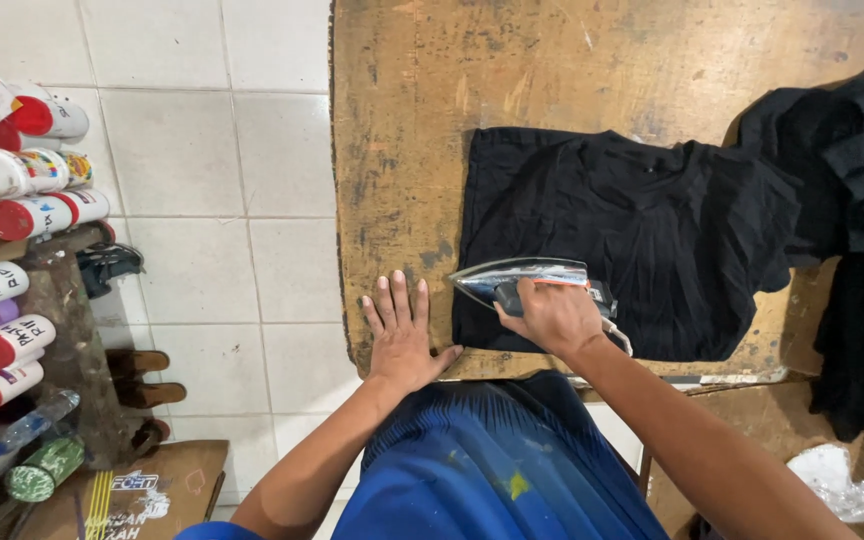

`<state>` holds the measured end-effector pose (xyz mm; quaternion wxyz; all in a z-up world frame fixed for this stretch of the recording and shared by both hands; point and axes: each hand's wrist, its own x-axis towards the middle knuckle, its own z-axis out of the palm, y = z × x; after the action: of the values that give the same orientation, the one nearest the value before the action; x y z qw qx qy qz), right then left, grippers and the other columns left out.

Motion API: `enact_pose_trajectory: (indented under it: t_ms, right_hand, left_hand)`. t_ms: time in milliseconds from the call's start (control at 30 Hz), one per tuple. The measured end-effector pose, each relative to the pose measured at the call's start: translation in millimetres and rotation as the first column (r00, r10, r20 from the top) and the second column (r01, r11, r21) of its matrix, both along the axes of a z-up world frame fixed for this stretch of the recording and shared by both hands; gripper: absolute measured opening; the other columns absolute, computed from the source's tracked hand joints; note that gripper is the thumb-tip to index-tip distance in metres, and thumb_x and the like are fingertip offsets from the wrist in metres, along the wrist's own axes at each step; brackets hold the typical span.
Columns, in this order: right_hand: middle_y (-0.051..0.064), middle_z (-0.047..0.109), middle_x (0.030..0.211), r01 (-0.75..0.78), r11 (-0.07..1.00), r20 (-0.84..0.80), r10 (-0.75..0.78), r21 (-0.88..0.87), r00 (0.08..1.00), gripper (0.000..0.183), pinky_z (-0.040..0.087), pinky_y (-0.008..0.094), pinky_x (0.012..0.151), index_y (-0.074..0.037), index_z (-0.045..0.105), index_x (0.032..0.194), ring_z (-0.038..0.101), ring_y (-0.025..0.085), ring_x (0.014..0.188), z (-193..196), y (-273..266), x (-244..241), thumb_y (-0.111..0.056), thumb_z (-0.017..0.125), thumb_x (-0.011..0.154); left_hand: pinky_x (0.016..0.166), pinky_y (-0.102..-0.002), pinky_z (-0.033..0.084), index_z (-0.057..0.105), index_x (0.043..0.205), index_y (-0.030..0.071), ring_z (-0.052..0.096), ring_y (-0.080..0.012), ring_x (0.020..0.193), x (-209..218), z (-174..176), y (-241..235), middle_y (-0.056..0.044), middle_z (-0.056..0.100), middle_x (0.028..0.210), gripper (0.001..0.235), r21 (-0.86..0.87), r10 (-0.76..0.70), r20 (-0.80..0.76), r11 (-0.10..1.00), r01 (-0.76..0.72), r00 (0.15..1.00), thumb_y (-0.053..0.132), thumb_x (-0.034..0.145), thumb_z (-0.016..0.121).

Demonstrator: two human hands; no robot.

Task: The person irons a black t-shirt on a wooden table, places a sticker on the sleeve, and irons it again. They then retrieve a cardboard sheet, place it on the table, and iron another black t-shirt before applying a sticker to its sleeve.

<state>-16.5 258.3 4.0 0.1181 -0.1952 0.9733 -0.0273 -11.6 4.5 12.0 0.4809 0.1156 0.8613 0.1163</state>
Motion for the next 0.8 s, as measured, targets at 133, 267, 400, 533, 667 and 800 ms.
enact_pose_trajectory:
  t_ms: [133, 267, 400, 533, 667, 800]
  right_hand:
    - [0.008, 0.064, 0.056, 0.012, 0.998, -0.050, -0.009, 0.063, 0.999, 0.055, 0.055, 0.041, 0.050, -0.018, 0.056, 0.075, 0.071, 0.031, 0.056, -8.6, 2.3, -0.7, -0.072, 0.058, 0.086]
    - [0.008, 0.066, 0.059, 0.044, 0.998, -0.046, -0.042, 0.038, 0.998, 0.057, 0.055, 0.046, 0.051, -0.016, 0.059, 0.077, 0.070, 0.032, 0.053, -4.0, 2.6, 0.8, -0.073, 0.057, 0.085]
    - [0.009, 0.070, 0.064, 0.109, 0.994, 0.030, -0.109, 0.005, 0.994, 0.055, 0.057, 0.046, 0.056, -0.017, 0.065, 0.081, 0.074, 0.034, 0.064, 18.8, 9.0, 4.5, -0.072, 0.060, 0.082]
    - [0.025, 0.070, 0.077, 0.591, 0.740, 0.199, -0.557, -0.322, 0.806, 0.051, 0.052, 0.057, 0.063, -0.003, 0.072, 0.102, 0.069, 0.050, 0.080, 59.5, 40.8, 45.0, -0.051, 0.076, 0.087]
    - [0.011, 0.058, 0.056, 0.779, 0.062, 0.477, -0.759, -0.624, 0.443, 0.031, 0.052, 0.029, 0.046, -0.010, 0.064, 0.084, 0.061, 0.019, 0.049, 65.7, 103.1, 131.3, -0.031, 0.066, 0.107]
    - [-0.006, 0.045, 0.058, 0.763, -0.240, 0.445, -0.893, -0.601, 0.070, 0.039, 0.031, 0.020, 0.054, -0.018, 0.051, 0.066, 0.041, 0.003, 0.053, 131.6, 96.4, 187.5, -0.026, 0.060, 0.103]
  left_hand:
    - [0.116, -0.071, -0.018, -0.008, 0.163, 0.008, -0.028, -0.0512, 0.148, 1.8, -2.2, -1.8, -0.029, -0.026, 0.163, 0.122, 0.008, -0.005, -0.030, 1.000, 0.005, 1.000, 0.076, 0.086, 0.057]
    - [0.117, -0.070, -0.018, -0.008, 0.163, 0.008, -0.027, -0.0510, 0.148, 13.6, -4.7, -5.9, -0.029, -0.025, 0.164, 0.125, 0.008, -0.005, -0.104, 1.000, 0.006, 0.995, 0.077, 0.083, 0.058]
    - [0.119, -0.067, -0.016, -0.006, 0.164, 0.010, -0.025, -0.0463, 0.151, 21.3, 2.0, -11.8, -0.025, -0.024, 0.165, 0.121, 0.130, 0.071, -0.202, 0.990, -0.046, 0.977, 0.072, 0.084, 0.061]
    - [0.121, -0.062, -0.014, 0.003, 0.166, 0.015, -0.022, -0.0409, 0.154, 35.9, -11.2, -22.9, -0.020, -0.022, 0.168, 0.110, 0.282, 0.176, -0.319, 0.956, -0.084, 0.931, 0.063, 0.088, 0.064]
    - [0.122, -0.061, -0.013, 0.008, 0.167, 0.017, -0.021, -0.0391, 0.155, 39.2, -16.1, -30.2, -0.019, -0.020, 0.169, 0.107, 0.335, 0.185, -0.349, 0.940, -0.062, 0.919, 0.062, 0.088, 0.065]
    - [0.120, -0.060, -0.014, 0.010, 0.165, 0.014, -0.024, -0.0359, 0.153, 37.1, -16.8, -34.5, -0.017, -0.019, 0.168, 0.097, 0.333, 0.131, -0.388, 0.943, 0.006, 0.912, 0.061, 0.094, 0.056]
